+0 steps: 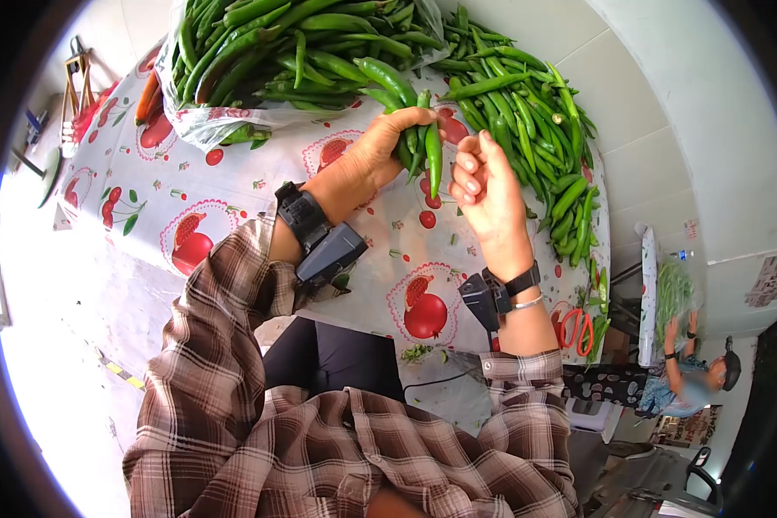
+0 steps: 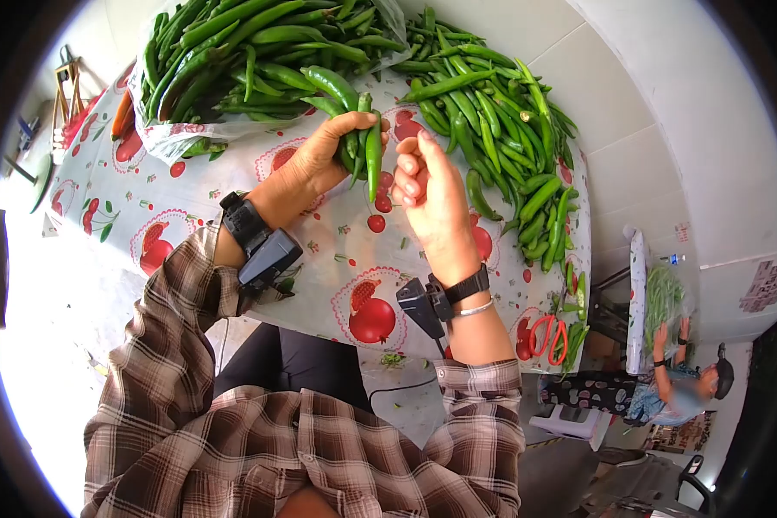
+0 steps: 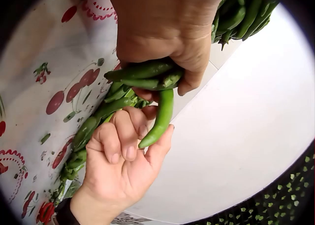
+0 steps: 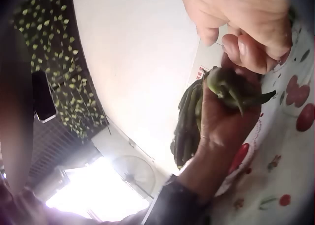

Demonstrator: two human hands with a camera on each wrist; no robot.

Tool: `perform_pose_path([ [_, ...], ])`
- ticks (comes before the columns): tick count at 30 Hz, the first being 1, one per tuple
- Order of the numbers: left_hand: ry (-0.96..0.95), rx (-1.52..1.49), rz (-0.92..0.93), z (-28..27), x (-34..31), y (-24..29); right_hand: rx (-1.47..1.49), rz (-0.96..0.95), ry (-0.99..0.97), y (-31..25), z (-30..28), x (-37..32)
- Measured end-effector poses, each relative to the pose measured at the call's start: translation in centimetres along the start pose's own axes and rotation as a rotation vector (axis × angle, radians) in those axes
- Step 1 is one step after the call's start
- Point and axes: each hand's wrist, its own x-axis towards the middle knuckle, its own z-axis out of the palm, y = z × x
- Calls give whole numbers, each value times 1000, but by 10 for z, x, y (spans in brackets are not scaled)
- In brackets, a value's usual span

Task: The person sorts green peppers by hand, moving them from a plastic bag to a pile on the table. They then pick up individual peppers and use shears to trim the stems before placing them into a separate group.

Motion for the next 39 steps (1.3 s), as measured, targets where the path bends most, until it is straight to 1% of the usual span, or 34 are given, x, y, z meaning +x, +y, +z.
perform_pose_path([
  [1, -3, 9, 14, -1, 1, -1, 88, -30, -6, 0, -1, 2],
  [3, -8, 25, 30, -4, 4, -2, 80, -44, 0, 3, -11, 6],
  [6, -11, 133, 2, 3, -3, -2, 28, -74, 40, 10, -29, 9],
  [7, -41, 141, 11, 3, -5, -2, 30, -83, 43, 13, -34, 9],
  [9, -22, 142, -6, 8, -9, -1, 51, -107, 34, 18, -42, 9],
  [11, -8, 137, -26, 9, -10, -1, 17, -120, 53, 20, -40, 8],
  [13, 11, 117, 8, 10, -10, -2, -33, -128, 95, 20, -36, 6],
  [15, 42, 96, -35, 17, -15, 1, -48, -155, 65, 22, -36, 6],
  [20, 46, 123, -33, 19, -17, 1, -112, -178, 106, 22, -38, 3],
  [24, -17, 227, -1, 16, -15, 0, -141, -184, 116, 22, -36, 2],
  [27, 16, 312, 53, 19, -17, 2, -142, -193, 120, 24, -39, 3],
  [28, 11, 327, 62, 22, -18, 8, -135, -207, 110, 24, -40, 2],
  [30, -4, 502, 166, 26, -24, 24, -140, -157, 102, 22, -43, 1],
  [31, -3, 512, 173, 30, -28, 34, -134, -163, 94, 22, -42, 1],
  [33, 31, 740, 325, 40, -34, 66, -116, -117, 102, 21, -41, 0],
  [35, 9, 885, 422, 43, -37, 104, -105, -136, 102, 22, -40, 0],
  [37, 103, 908, 513, 45, -38, 140, -87, -159, 107, 23, -41, 1],
  [39, 182, 1062, 616, 30, -30, 178, -113, -141, 102, 24, -43, 3],
])
